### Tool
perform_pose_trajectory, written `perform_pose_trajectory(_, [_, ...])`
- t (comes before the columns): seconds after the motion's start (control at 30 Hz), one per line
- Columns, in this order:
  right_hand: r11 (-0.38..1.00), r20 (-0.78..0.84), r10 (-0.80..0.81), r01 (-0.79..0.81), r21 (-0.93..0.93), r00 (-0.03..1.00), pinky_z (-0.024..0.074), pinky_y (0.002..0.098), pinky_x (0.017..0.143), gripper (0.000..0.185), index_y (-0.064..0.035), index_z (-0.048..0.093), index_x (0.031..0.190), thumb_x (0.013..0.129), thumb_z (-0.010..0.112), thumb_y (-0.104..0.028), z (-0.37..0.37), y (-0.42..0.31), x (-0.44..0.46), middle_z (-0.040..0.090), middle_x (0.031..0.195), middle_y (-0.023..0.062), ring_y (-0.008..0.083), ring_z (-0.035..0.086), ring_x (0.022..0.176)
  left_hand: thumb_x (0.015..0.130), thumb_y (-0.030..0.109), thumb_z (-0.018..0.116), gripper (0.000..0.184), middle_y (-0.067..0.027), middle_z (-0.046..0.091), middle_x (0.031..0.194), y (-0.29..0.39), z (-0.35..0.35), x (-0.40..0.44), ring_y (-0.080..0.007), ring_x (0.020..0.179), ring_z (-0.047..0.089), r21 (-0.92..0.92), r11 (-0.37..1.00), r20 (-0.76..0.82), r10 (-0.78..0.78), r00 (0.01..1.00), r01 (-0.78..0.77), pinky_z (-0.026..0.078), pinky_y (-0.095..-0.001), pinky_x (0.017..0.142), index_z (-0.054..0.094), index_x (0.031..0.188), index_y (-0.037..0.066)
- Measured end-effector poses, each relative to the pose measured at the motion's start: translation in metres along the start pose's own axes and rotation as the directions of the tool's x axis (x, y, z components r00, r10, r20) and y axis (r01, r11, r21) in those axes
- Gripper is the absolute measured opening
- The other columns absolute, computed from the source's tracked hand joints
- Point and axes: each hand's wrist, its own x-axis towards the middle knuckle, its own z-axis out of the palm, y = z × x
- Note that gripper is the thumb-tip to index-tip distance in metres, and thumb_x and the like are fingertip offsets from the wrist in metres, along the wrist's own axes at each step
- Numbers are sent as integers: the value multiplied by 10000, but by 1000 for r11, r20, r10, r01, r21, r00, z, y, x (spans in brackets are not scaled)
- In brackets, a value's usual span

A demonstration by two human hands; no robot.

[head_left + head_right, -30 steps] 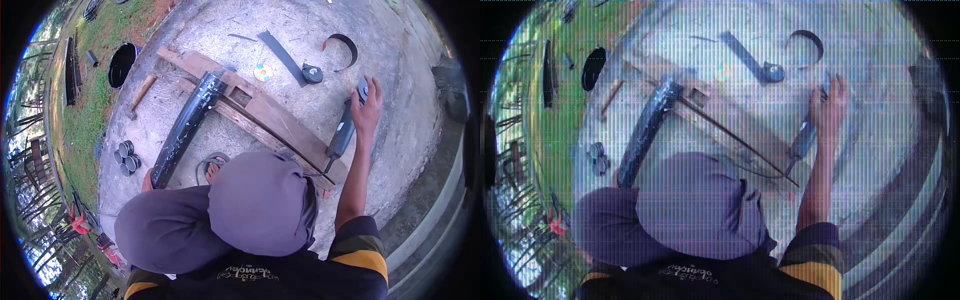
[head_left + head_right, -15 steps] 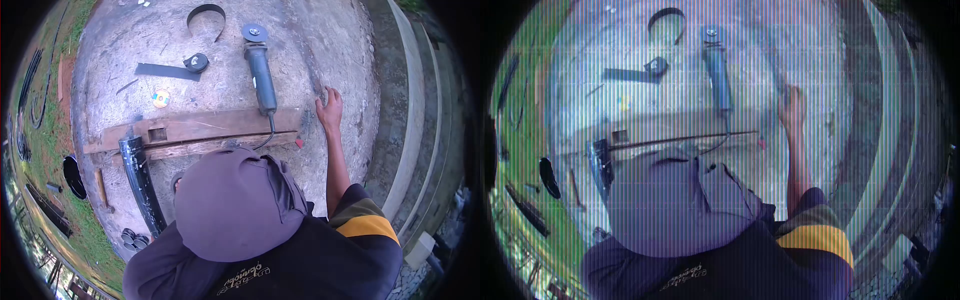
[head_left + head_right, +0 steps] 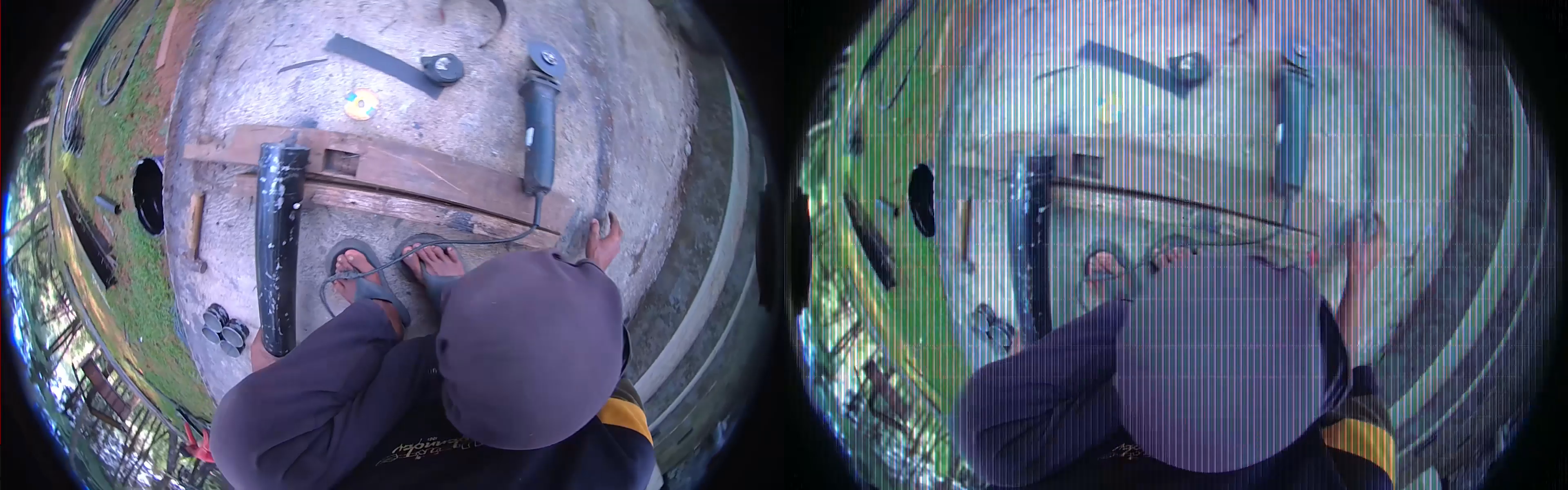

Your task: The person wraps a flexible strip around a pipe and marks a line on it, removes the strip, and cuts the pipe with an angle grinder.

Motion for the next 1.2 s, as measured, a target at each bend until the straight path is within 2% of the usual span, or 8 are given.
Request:
perform_pose_trajectory(0.17, [985,-34,44,-38,168,998,464,453,1068,506,-35,611,1401,957,699,-262,19,-34,49,618,1386,204,347,589,1262,569,158,881,714,-160,738,1058,1,1,-21,-282,930,727,-54,998,-5,-18,1000,18,563,-378,872,603,1207,-5])
perform_pose_trajectory(0.33, [903,-158,-255,294,314,954,472,430,1072,411,-43,641,1359,968,692,-158,5,-153,75,644,1365,165,299,612,1252,514,244,902,769,-186,745,1006,8,5,-11,-308,912,732,-34,999,-80,-27,996,24,556,-393,883,609,1177,-14])
perform_pose_trajectory(0.4, [834,-232,-493,532,148,838,480,424,1062,376,-50,655,1330,965,692,-129,-3,-207,82,669,1326,156,305,624,1246,519,282,886,775,-226,739,968,20,5,0,-357,916,738,-12,1000,-100,7,995,-9,561,-415,872,611,1179,-15])
perform_pose_trajectory(0.57, [702,-101,-667,668,249,739,491,432,1042,357,-55,661,1307,953,696,-94,3,-297,86,683,1291,155,335,641,1217,539,331,853,790,-274,729,967,51,11,35,-433,933,726,176,981,-181,111,977,-79,567,-461,864,608,1200,-24])
perform_pose_trajectory(0.7, [549,6,-813,764,339,582,492,439,1035,356,-40,647,1303,949,679,-52,14,-331,79,680,1270,174,356,640,1207,557,340,851,809,-287,724,978,86,-2,58,-443,939,721,125,989,-84,86,993,-75,563,-476,887,601,1231,-31])
perform_pose_trajectory(0.87, [564,186,-820,709,424,542,481,455,1043,359,-40,641,1292,936,683,-39,37,-352,47,665,1266,189,386,618,1216,672,390,870,766,-297,716,1034,141,-42,79,-443,1000,707,234,949,82,199,977,-213,546,-495,886,592,1258,-18])
perform_pose_trajectory(0.97, [505,150,-859,767,397,489,477,455,1044,380,-49,632,1305,930,694,-51,52,-356,50,651,1288,188,385,608,1226,791,358,817,632,-274,712,1057,183,-56,108,-446,1013,694,236,855,-142,501,854,-462,539,-498,901,591,1268,11])
perform_pose_trajectory(1.2, [614,-36,-773,762,206,633,466,487,1031,525,-67,559,1411,959,715,-283,92,-393,154,588,1366,262,438,573,1241,839,242,774,477,-258,547,1360,209,18,91,-433,1287,530,410,713,-393,701,595,-569,417,-531,1097,626,1246,43])
